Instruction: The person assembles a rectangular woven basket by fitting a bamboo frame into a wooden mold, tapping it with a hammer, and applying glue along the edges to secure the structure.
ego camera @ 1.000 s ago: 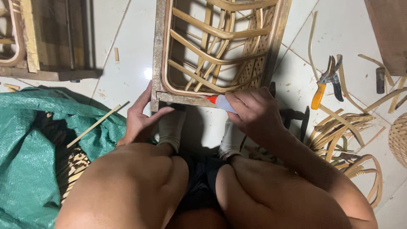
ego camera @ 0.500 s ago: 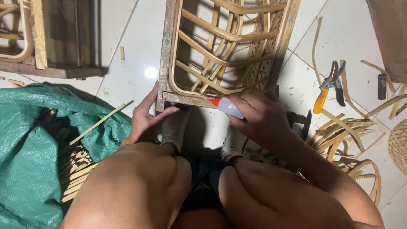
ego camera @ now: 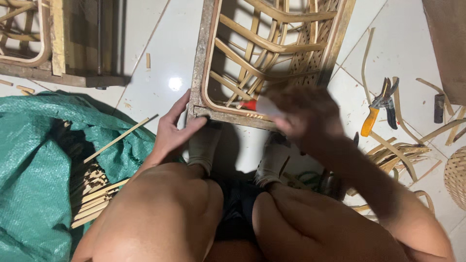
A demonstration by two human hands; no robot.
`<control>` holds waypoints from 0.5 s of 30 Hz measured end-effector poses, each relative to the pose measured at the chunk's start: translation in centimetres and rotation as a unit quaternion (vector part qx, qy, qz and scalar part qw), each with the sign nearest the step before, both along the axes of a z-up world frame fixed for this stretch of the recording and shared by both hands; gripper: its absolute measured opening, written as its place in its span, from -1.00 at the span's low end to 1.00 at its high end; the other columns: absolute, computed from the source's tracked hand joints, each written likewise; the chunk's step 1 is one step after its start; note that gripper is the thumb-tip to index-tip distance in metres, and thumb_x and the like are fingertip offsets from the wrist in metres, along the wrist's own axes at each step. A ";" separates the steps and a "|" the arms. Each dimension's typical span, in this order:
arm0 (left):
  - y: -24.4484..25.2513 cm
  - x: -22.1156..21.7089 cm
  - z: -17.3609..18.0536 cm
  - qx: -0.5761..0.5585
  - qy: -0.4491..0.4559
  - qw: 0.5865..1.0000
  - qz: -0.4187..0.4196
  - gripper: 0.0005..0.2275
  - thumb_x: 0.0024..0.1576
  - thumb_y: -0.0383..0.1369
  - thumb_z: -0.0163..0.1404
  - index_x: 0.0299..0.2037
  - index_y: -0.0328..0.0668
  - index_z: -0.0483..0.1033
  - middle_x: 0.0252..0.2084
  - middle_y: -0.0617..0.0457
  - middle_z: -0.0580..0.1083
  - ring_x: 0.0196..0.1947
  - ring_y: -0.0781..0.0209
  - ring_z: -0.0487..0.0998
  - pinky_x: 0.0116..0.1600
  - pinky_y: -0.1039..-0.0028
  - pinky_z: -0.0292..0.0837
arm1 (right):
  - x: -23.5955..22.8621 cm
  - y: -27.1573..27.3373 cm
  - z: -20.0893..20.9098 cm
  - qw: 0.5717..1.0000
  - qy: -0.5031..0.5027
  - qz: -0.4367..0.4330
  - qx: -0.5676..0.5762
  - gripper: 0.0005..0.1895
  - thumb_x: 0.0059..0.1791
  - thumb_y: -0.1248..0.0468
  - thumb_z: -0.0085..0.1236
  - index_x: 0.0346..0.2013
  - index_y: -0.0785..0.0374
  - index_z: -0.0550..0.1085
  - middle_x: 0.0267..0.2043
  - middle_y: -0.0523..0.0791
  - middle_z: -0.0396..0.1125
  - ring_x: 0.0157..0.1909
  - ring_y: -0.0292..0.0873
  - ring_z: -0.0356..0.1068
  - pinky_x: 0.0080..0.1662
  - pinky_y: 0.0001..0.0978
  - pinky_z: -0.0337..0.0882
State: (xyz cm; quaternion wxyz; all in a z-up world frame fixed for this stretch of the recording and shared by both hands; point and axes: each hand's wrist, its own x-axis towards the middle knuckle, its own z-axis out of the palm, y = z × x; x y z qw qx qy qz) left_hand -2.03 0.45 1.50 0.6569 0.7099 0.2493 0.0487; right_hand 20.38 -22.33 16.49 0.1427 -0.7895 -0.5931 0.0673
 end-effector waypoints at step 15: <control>-2.6 3.1 -0.9 -0.093 -0.040 0.988 0.120 -0.35 0.20 -0.46 0.17 0.48 -0.36 0.14 0.34 -0.11 0.42 0.25 0.29 0.44 0.36 0.45 0.34 | 8.0 10.8 -5.4 0.968 -0.154 0.190 0.061 -0.67 0.05 0.33 0.23 0.12 0.20 0.51 0.23 -0.03 0.41 0.28 -0.04 0.42 0.26 -0.22 0.47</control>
